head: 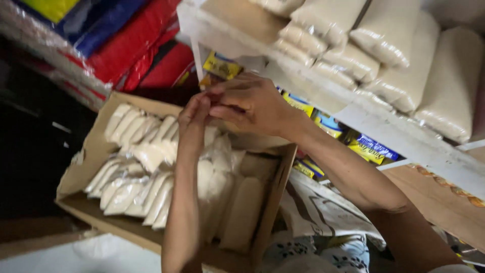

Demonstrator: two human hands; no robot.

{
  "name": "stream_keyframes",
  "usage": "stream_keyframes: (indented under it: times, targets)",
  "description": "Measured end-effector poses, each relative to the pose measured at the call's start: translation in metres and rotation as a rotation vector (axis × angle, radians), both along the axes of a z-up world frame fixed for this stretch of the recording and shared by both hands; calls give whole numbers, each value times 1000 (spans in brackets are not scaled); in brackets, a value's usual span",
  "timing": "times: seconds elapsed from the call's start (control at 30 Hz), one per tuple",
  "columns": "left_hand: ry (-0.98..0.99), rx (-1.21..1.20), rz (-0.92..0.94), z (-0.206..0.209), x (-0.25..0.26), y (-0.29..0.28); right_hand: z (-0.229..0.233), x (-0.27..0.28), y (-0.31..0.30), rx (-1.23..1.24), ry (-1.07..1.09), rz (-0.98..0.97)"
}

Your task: The person takes individually wrapped packages from a cardboard box and places them onto a shelf. They arrange the packages in neat rows, stacking them horizontally and vertically to fill the available space on the shelf.

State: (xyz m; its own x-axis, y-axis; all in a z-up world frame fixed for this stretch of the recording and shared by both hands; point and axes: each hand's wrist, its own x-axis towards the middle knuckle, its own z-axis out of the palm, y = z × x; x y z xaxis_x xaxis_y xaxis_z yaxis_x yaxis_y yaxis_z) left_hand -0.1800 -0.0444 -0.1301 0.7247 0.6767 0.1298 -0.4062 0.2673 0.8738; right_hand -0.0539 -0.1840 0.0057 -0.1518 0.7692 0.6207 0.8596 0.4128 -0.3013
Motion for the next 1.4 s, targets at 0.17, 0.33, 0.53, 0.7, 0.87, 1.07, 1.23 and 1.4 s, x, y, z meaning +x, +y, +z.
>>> stream_keyframes:
  times: [0.17, 0.33, 0.53, 0.7, 0.87, 1.07, 1.23, 1.4]
  targets:
    - [324, 350, 190, -43, -34, 7, -58, -6, -10, -154, 52, -22]
    - [468, 323, 242, -64, -76, 8, -131, 1, -15, -188, 90, 73]
    - [944, 479, 279, -26, -114, -18, -166, -13, -20, -653, 233, -104]
    - [1080, 725, 322, -24, -118, -33, -172, -21, -15, -461, 237, -44]
    - [970, 860, 388, -46, -116, -37, -199, -26, -15, -520, 308, -53]
    - [928, 659, 430, -39, -112, -62, -206, -45, -22, -397, 553, -79]
    - [731, 582, 561, -31, -105, -75, -147, -73, -34, -375, 456, -75]
    - [592, 805, 714, -43, -94, -86, -131, -82, -31, -576, 598, -80]
